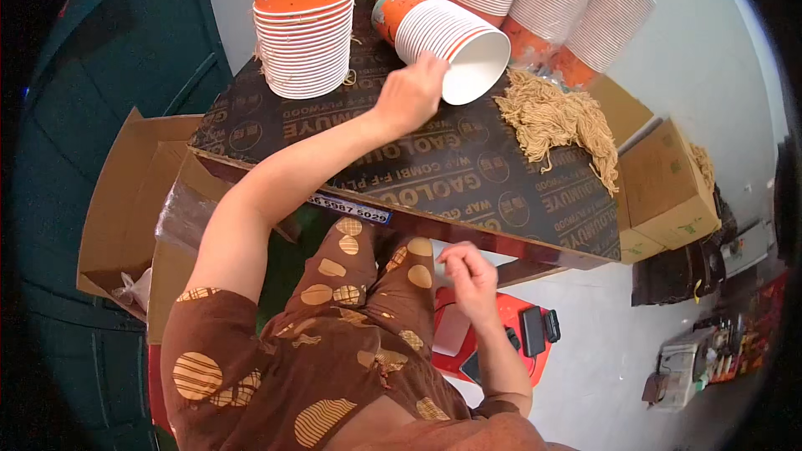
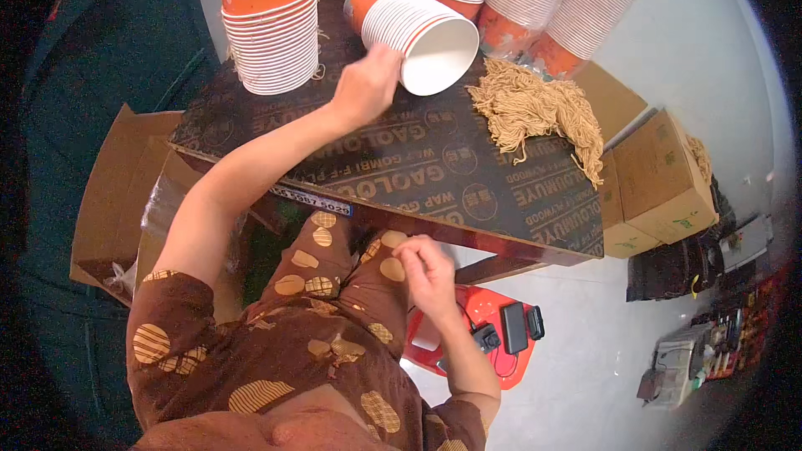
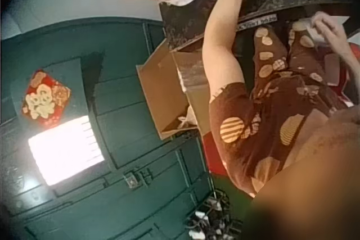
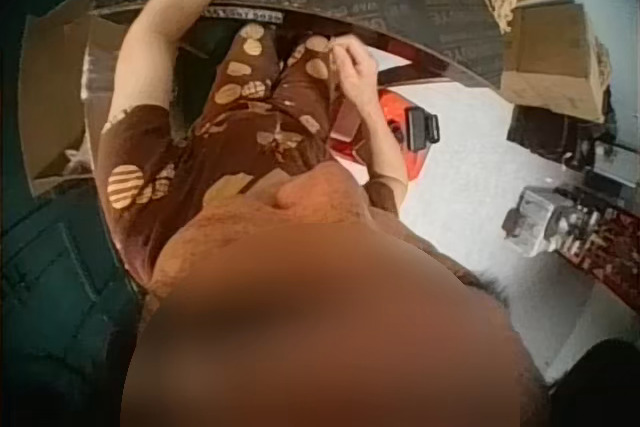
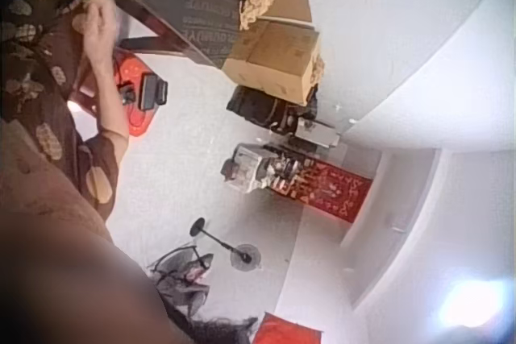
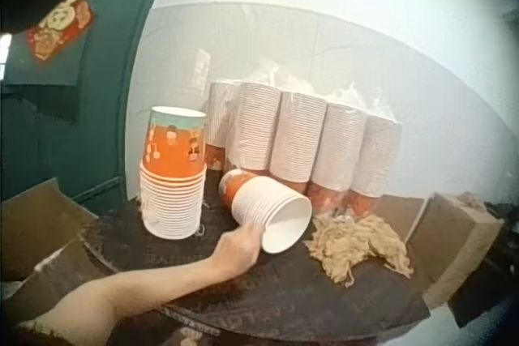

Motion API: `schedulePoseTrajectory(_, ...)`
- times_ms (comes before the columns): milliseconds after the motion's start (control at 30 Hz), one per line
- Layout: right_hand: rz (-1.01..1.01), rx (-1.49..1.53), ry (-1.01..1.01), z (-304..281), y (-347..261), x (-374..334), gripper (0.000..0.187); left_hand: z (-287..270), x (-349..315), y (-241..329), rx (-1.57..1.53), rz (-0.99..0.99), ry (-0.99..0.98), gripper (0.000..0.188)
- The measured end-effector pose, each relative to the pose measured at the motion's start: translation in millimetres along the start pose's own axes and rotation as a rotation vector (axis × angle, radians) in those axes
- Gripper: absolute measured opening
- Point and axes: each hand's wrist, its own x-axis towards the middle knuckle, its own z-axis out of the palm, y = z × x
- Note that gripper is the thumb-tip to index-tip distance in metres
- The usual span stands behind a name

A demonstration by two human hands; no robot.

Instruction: Inspecting paper cups and using a thread to check their quality or poke holes as part of a manufacturing process.

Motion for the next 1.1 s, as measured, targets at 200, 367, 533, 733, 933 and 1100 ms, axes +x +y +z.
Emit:
schedulePoseTrajectory(200, -0.104, 0.041, 0.071, -8.4, -13.4, 26.6, 0.011, 12.1, 10.3, -7.1, -0.13, -0.105, -0.009, 0.017)
schedulePoseTrajectory(367, -0.129, 0.009, 0.075, -6.4, -17.5, 30.8, 0.01, 26.9, 10.0, -4.3, 0.045, -0.149, 0.017, 0.023)
schedulePoseTrajectory(533, -0.1, 0.017, 0.073, -10.8, -8.5, 24.0, 0.01, 45.3, 11.7, 7.2, 0.219, -0.211, 0.048, 0.015)
schedulePoseTrajectory(733, -0.096, 0.036, 0.07, -10.8, 0.5, 16.1, 0.01, 49.1, 8.8, 10.2, 0.258, -0.123, 0.019, 0.011)
schedulePoseTrajectory(933, -0.1, 0.034, 0.065, -12.1, 3.8, 10.3, 0.01, 46.0, 16.7, 10.5, 0.023, -0.026, -0.055, 0.018)
schedulePoseTrajectory(1100, -0.114, 0.017, 0.05, -15.8, 10.0, 4.5, 0.013, 49.5, 23.1, 25.0, 0.026, -0.044, -0.196, 0.013)
